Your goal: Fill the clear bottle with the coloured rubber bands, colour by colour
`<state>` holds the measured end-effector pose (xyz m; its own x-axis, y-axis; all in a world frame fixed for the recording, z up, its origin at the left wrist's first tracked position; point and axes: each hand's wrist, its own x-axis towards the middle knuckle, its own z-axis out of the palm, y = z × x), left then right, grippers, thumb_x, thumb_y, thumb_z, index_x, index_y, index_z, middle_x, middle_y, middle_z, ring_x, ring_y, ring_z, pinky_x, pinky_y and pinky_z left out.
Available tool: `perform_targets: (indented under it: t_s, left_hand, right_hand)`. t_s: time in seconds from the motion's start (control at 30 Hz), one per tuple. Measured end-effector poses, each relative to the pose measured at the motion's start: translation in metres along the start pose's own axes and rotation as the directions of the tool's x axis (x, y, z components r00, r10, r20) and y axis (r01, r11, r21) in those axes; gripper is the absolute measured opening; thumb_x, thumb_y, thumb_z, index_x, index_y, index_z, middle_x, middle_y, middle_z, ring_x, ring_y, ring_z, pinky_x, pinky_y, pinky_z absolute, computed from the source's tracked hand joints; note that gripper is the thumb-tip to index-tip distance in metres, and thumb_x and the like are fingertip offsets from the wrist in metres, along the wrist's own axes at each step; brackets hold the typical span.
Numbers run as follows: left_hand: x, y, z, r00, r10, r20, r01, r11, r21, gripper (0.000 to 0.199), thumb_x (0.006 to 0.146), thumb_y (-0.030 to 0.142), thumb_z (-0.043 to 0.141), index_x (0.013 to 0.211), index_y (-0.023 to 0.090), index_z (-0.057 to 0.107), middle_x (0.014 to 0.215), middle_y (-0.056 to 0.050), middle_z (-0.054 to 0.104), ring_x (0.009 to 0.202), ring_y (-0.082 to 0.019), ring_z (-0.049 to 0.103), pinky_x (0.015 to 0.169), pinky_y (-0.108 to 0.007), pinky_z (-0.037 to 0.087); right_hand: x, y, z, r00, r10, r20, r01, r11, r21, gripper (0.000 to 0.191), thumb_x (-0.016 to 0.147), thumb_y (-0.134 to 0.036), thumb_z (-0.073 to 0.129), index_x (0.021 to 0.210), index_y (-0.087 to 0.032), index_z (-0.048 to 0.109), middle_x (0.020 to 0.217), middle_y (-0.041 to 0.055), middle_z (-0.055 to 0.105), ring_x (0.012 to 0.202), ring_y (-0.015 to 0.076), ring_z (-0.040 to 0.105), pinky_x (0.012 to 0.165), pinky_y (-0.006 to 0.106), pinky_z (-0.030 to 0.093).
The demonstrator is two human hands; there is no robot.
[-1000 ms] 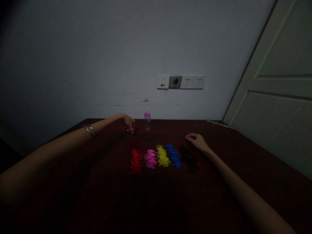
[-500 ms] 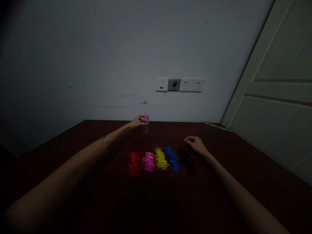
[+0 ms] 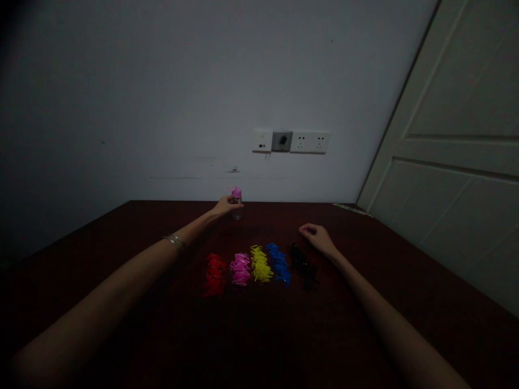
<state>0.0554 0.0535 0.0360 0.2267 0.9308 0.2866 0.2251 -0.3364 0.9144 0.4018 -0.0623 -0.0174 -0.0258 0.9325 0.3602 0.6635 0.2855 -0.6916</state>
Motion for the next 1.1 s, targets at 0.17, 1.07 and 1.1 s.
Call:
perform_targets:
  t_s: [0.17,1.07,1.1]
  left_hand:
    - [-0.019,0.02,0.006,0.996,0.078,-0.039,-0.077,0.997,0.026,0.035,0.055,0.03,0.074,0.081,0.009,0.061,0.075,-0.005,0.064,0.069,-0.014,0.057,0.069,-0.027,0.044]
    - [-0.079,0.049,0.033,0.971,0.216,0.107,-0.229,0.963,0.141,0.038,0.058,0.038,0.07,0.084,0.011,0.065,0.078,-0.006,0.066,0.069,-0.016,0.059,0.06,-0.023,0.043]
    - [-0.08,0.05,0.033,0.971,0.213,0.11,-0.228,0.962,0.149,0.039,0.058,0.039,0.07,0.084,0.01,0.065,0.078,-0.006,0.066,0.069,-0.016,0.059,0.06,-0.024,0.043]
  right_hand:
    - [0.005,-0.038,-0.001,0.996,-0.085,-0.002,0.085,0.996,0.01,0.032,0.072,-0.041,0.051,0.086,-0.014,0.063,0.078,0.0057,0.064,0.071,0.018,0.059,0.065,0.029,0.045]
    - [0.035,-0.229,0.044,0.978,-0.206,-0.031,0.139,0.757,-0.638,0.056,0.079,-0.064,0.036,0.099,-0.017,0.059,0.086,0.0142,0.065,0.079,0.0242,0.06,0.063,0.031,0.039]
    - [0.035,-0.227,0.045,0.978,-0.207,-0.026,0.144,0.758,-0.636,0.055,0.078,-0.063,0.037,0.097,-0.016,0.06,0.086,0.0145,0.065,0.078,0.024,0.06,0.062,0.03,0.039]
